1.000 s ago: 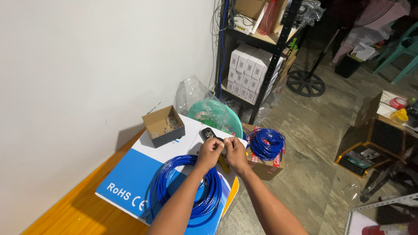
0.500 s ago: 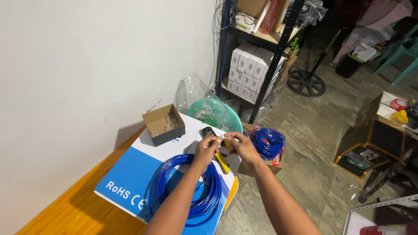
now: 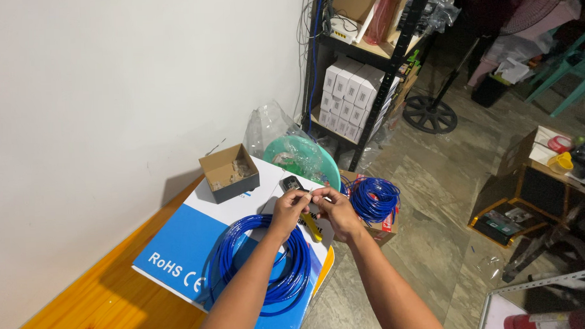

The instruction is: The person cuts blue plastic tubing into sections using a yellow-handled tube cutter at a workbench, and handles small fittings from a cardboard box while preparing the cut tubing pieces.

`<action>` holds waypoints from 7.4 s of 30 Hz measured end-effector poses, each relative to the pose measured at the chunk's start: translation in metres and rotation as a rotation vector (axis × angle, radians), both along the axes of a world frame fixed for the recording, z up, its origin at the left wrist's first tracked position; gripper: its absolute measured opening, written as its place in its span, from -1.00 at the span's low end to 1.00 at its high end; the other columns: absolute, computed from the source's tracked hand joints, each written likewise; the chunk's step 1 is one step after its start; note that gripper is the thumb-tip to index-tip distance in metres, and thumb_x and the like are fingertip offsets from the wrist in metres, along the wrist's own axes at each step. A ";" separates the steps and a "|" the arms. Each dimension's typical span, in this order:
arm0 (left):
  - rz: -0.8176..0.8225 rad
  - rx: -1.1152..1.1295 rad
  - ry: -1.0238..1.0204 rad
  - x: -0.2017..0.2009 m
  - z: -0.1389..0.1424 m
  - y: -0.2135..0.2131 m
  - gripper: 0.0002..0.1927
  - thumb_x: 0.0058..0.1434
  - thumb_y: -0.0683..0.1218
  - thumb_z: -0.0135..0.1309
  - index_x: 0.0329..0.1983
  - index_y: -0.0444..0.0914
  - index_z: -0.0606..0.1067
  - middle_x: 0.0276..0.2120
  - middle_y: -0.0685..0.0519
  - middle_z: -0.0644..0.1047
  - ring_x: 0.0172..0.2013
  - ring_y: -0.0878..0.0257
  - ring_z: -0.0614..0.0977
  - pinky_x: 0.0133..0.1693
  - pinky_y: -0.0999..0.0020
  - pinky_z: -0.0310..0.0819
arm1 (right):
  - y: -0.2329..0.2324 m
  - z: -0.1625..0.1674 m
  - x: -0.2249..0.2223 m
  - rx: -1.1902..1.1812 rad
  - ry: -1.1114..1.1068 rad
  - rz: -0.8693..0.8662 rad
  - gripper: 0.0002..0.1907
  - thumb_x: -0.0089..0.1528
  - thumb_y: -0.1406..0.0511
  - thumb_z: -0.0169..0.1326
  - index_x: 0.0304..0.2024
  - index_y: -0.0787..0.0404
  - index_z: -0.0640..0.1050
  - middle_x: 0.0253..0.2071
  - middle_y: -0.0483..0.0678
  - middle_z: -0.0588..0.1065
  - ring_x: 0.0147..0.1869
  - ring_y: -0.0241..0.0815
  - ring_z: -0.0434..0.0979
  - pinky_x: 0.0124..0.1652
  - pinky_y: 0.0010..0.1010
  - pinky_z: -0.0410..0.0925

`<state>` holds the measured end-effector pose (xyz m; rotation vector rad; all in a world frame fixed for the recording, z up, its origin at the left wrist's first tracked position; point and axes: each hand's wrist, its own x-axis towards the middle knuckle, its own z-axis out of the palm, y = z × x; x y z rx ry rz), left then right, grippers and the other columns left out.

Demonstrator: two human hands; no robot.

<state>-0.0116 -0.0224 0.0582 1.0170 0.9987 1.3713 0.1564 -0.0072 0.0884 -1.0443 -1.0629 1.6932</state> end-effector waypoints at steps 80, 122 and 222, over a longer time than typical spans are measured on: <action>0.144 0.207 0.467 0.016 -0.001 0.006 -0.89 0.21 -0.17 0.19 -0.30 -0.35 0.57 -0.37 0.01 0.54 -0.40 0.25 0.62 -0.30 0.35 0.50 | 0.022 0.054 0.013 0.639 -0.987 0.274 -0.85 0.23 0.28 0.11 -0.23 0.24 0.56 -0.41 0.04 0.56 -0.34 -0.08 0.58 -0.32 -0.22 0.43; 0.035 0.046 0.210 0.009 -0.002 0.003 -0.85 0.29 -0.09 0.17 -0.25 -0.29 0.55 -0.49 0.14 0.52 -0.52 0.42 0.52 -0.49 0.48 0.43 | 0.012 -0.003 0.008 0.051 -0.206 0.052 -0.79 0.32 0.22 0.13 -0.15 0.25 0.54 -0.42 -0.13 0.45 -0.41 -0.33 0.41 -0.39 -0.43 0.39; -0.085 -0.013 0.104 0.006 -0.019 0.021 -0.84 0.24 -0.09 0.23 -0.25 -0.30 0.61 -0.46 0.16 0.54 -0.44 0.45 0.46 -0.37 0.48 0.36 | 0.033 0.018 0.099 -0.642 -0.025 0.196 -0.38 0.12 0.14 0.18 0.14 0.33 0.39 0.00 0.16 0.41 0.09 0.11 0.43 0.02 0.03 0.44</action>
